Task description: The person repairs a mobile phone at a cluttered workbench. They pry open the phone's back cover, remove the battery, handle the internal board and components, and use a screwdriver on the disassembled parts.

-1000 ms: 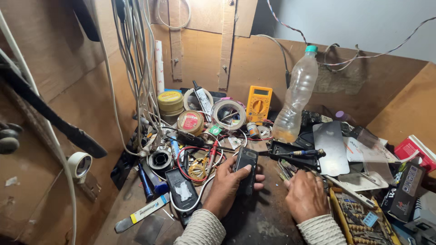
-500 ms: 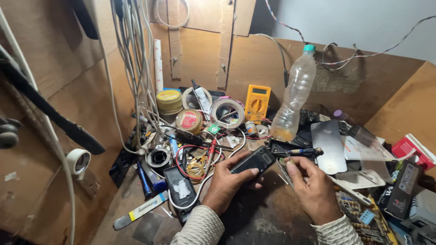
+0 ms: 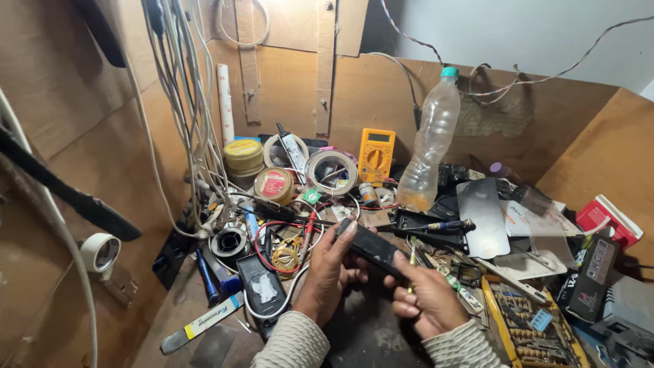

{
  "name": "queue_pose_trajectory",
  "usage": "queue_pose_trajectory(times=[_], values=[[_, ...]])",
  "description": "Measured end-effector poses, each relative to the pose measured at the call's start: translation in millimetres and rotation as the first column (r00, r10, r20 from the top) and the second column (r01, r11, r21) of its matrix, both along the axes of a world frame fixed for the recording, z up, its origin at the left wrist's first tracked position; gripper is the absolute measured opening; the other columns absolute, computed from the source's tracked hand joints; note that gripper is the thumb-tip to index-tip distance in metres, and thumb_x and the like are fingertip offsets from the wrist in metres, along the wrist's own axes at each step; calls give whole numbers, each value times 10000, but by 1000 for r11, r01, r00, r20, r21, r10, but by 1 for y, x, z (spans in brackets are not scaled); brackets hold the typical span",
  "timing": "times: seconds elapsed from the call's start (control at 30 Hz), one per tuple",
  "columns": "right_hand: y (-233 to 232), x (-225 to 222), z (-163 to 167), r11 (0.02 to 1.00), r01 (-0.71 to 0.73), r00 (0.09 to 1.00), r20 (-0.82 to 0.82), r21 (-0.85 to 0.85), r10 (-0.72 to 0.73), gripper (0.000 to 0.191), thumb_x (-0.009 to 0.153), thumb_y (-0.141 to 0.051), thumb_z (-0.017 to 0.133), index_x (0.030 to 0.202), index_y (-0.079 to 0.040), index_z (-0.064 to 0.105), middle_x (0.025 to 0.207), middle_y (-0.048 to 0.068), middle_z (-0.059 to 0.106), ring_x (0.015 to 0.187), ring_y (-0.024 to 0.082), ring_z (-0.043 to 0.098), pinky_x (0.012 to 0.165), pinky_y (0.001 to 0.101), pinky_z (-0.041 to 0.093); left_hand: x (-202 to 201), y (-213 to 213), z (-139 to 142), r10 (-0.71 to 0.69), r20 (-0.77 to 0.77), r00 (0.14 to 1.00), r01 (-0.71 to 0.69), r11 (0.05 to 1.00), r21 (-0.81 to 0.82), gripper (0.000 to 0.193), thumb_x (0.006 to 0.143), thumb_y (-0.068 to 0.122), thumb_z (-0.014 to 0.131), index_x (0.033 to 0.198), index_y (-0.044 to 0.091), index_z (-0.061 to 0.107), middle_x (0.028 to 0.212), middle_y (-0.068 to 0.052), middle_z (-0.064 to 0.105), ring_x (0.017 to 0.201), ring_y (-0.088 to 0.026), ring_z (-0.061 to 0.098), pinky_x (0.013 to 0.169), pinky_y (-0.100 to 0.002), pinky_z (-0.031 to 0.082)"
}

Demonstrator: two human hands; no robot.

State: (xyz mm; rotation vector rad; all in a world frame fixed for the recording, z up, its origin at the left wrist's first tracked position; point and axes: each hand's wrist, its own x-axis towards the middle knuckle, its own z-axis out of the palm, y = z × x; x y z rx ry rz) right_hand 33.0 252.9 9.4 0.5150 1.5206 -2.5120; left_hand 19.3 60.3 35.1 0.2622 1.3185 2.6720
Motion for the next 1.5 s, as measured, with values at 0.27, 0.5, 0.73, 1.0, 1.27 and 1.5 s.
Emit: queue_pose_trajectory(times=[0.27,0.5,0.73,1.0,1.27,1.5], values=[[1,22,26,850,-146,974,-78,506,213,458,982,-396,533,1166,6,653,705,77,621,440,72,420,370,243,350,-34,11,-2,286,56,956,-276,950,-148,461,994,487,509,1029,36,594,744,-119,711,530,-149,665,427,-278,487],[-6,48,74,279,155,913,-245,948,325,312,844,-265,751,1120,-145,835,692,94,808,558,160,730,547,311,565,-46,16,-14,300,59,952,-282,936,-211,742,989,641,305,1050,15,698,593,-115,682,482,-164,639,476,-281,514],[-36,48,101,159,234,813,-283,959,509,277,780,-234,760,1027,-136,835,954,102,821,807,234,819,754,333,629,-48,15,-16,303,41,952,-281,920,-275,830,987,684,232,912,14,716,566,-105,672,475,-169,621,467,-278,497],[-48,49,111,33,171,865,-166,985,473,250,801,-269,761,1007,-159,849,887,109,812,787,268,800,779,360,608,-48,19,-19,271,-17,963,-266,931,-248,797,1005,655,241,854,-2,666,638,-69,680,538,-187,707,503,-303,550],[-58,53,93,133,225,897,-259,965,360,229,793,-271,800,998,-177,842,935,83,808,782,250,798,717,346,613,-49,14,-19,221,125,967,-191,958,-215,758,996,668,226,892,51,654,572,-149,673,452,-206,610,431,-301,496],[-76,61,54,173,438,868,-465,882,174,241,812,-227,809,1049,-202,841,830,96,770,677,275,751,603,381,553,-57,12,-20,292,182,939,-274,954,-120,704,998,622,230,907,43,621,577,-192,680,436,-251,632,423,-314,513]])
